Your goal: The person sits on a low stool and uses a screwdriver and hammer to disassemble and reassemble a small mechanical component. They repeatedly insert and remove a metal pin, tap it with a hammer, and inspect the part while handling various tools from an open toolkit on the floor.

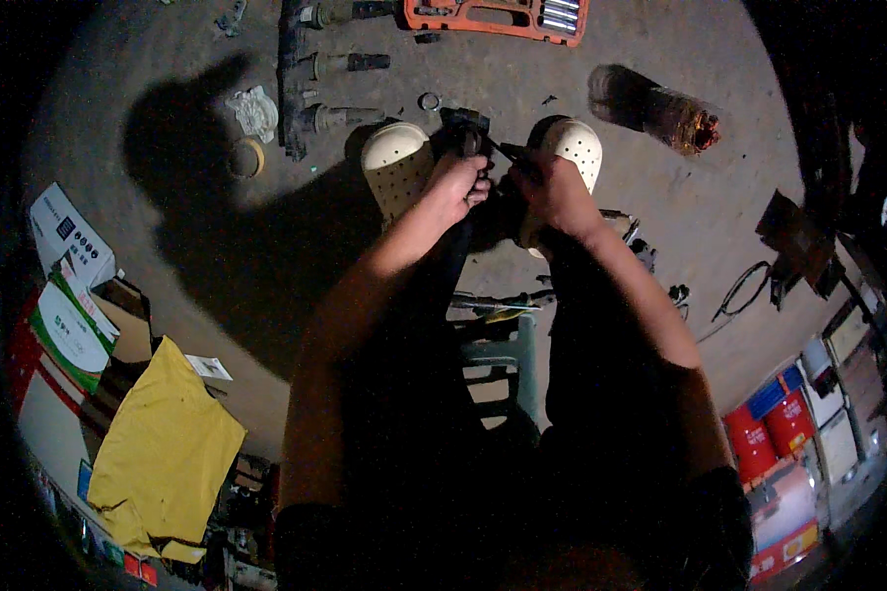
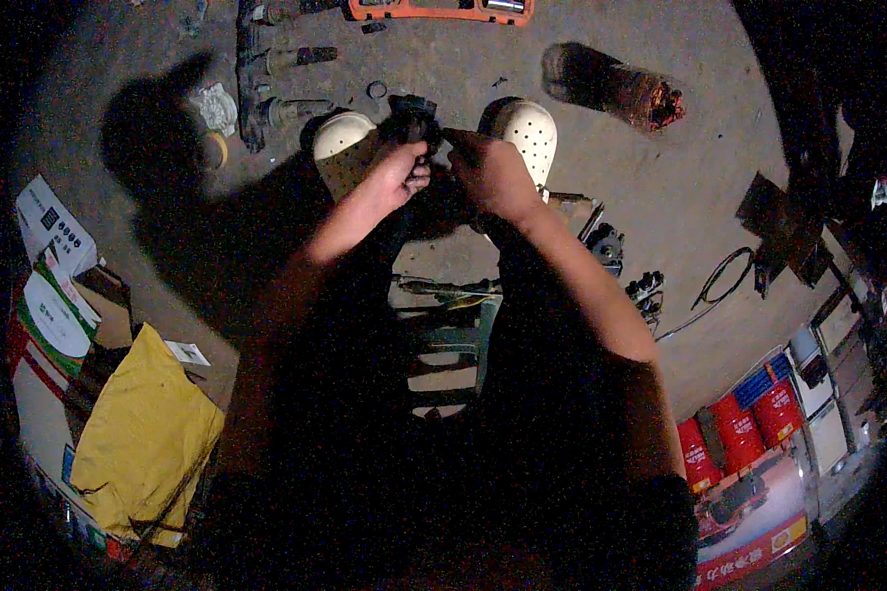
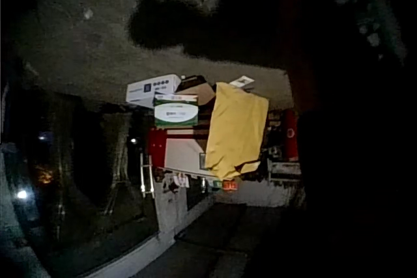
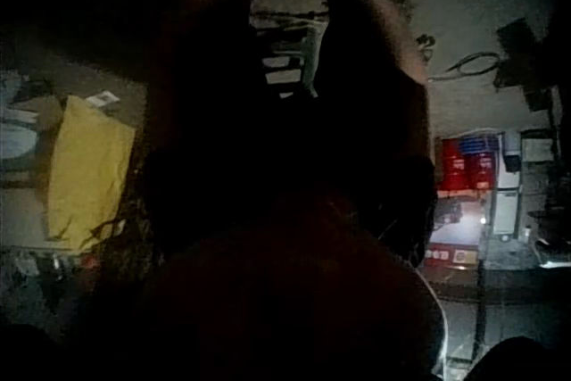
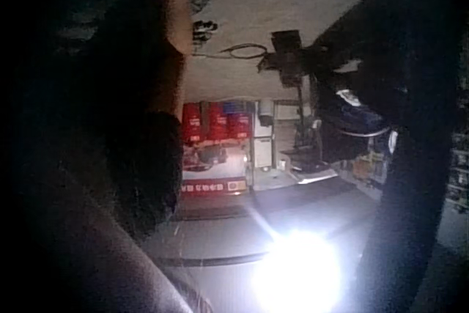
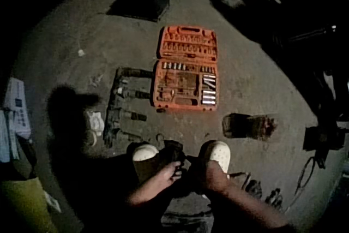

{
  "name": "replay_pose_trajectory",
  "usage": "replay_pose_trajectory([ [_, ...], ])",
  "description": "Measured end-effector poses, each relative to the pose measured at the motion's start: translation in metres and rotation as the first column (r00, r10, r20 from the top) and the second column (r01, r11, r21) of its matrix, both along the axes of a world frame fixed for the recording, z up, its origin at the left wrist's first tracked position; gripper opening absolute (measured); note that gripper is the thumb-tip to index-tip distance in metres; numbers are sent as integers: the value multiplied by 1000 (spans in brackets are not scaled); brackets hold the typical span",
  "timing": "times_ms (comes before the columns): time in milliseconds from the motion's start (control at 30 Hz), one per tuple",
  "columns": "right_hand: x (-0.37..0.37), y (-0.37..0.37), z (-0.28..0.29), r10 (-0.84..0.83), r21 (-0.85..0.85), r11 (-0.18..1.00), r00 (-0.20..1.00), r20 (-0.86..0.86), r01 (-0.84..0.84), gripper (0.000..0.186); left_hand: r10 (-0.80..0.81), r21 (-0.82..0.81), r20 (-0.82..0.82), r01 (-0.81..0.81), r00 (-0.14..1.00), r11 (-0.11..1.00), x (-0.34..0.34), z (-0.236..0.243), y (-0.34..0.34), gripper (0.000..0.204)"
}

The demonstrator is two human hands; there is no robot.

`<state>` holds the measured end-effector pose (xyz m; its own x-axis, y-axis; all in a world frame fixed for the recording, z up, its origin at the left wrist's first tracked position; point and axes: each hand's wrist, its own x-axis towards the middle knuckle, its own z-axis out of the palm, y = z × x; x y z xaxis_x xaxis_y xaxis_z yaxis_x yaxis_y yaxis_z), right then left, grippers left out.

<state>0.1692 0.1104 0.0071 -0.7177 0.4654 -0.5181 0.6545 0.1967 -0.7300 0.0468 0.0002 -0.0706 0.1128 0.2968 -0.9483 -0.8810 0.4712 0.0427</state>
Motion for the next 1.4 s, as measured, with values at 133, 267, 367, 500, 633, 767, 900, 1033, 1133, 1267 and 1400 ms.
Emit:
replay_pose_trajectory([
  [133,-4,-2,-7,74,93,993,995,66,-80,29,-185,-93,-179,171,966,981,7,12,9,10],
  [267,-14,-3,2,129,104,981,955,268,-162,29,-149,-107,-141,135,979,985,6,12,13,26],
  [367,-8,-5,-3,141,99,981,961,239,-168,29,-116,-51,-124,110,986,993,7,11,14,29],
  [500,-6,-3,7,131,68,986,960,246,-152,30,-222,-81,-185,210,957,974,6,18,18,19],
  [633,25,-9,-22,49,51,997,999,12,-50,32,-208,-136,-215,181,954,974,14,17,17,10],
  [767,16,-10,-10,34,25,999,998,56,-36,35,-122,-112,-134,107,984,988,13,12,11,10],
  [900,8,-7,-4,-22,-68,997,993,113,30,30,-125,-92,-65,119,990,989,9,4,8,8],
  [1033,12,-5,-9,39,-16,999,994,106,-38,30,-286,-11,-182,289,941,957,16,-12,4,5],
  [1133,13,-16,-12,104,125,982,959,262,-141,22,-364,-123,-257,343,895,931,21,-13,12,5],
  [1267,5,-25,-8,309,136,894,807,504,-428,49,-336,-148,-289,305,896,941,21,2,22,11],
  [1400,3,-34,-3,385,315,763,789,478,-564,36,-345,-165,-390,304,853,938,26,-11,19,18],
])
